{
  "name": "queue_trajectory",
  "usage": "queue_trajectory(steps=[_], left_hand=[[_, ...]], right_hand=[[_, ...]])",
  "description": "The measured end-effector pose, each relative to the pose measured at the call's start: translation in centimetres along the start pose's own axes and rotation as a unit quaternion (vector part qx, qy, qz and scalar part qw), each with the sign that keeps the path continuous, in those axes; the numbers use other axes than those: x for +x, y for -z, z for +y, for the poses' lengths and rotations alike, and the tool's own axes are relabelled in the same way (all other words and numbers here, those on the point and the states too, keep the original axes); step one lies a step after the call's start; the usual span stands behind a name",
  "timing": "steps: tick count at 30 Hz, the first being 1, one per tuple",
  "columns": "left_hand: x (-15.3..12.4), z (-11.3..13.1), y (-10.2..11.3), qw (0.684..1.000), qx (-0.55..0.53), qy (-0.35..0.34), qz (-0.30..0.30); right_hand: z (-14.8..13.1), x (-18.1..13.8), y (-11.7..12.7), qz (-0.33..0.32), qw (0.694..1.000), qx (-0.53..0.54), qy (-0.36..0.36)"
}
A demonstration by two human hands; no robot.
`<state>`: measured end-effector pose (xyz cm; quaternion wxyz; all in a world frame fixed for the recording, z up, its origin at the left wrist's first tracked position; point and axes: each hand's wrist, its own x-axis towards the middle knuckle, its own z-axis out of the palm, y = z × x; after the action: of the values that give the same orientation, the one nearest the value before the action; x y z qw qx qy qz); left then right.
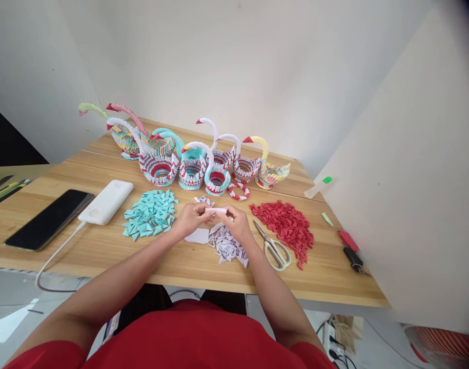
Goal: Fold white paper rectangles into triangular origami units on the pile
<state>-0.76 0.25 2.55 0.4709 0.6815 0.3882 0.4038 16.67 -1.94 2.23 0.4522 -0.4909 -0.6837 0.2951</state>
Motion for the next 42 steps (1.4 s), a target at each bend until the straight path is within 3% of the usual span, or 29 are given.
queue_trajectory(steps=[11,24,33,42], left_hand=[[0.5,-1.9,-0.3,0.995,-0.087,0.035,-0.043],[0.5,-1.6,-0.2,0.993,-0.111,0.037,-0.033],[0.4,-0.3,0.4,0.984,-0.167,0.048,0.027],[0.6,-0.9,0.3,0.952,-0.298,0.057,0.036]], right_hand=[[-0.5,-0.1,0.2,0.021,1.0,-0.011,0.001],[-0.2,-0.2,0.1,0.027,0.999,-0.023,0.011],[-0.3,-0.1,0.2,0.051,0.999,-0.005,-0.012],[-0.2,-0.1,0.0,0.049,0.999,-0.001,-0.017]])
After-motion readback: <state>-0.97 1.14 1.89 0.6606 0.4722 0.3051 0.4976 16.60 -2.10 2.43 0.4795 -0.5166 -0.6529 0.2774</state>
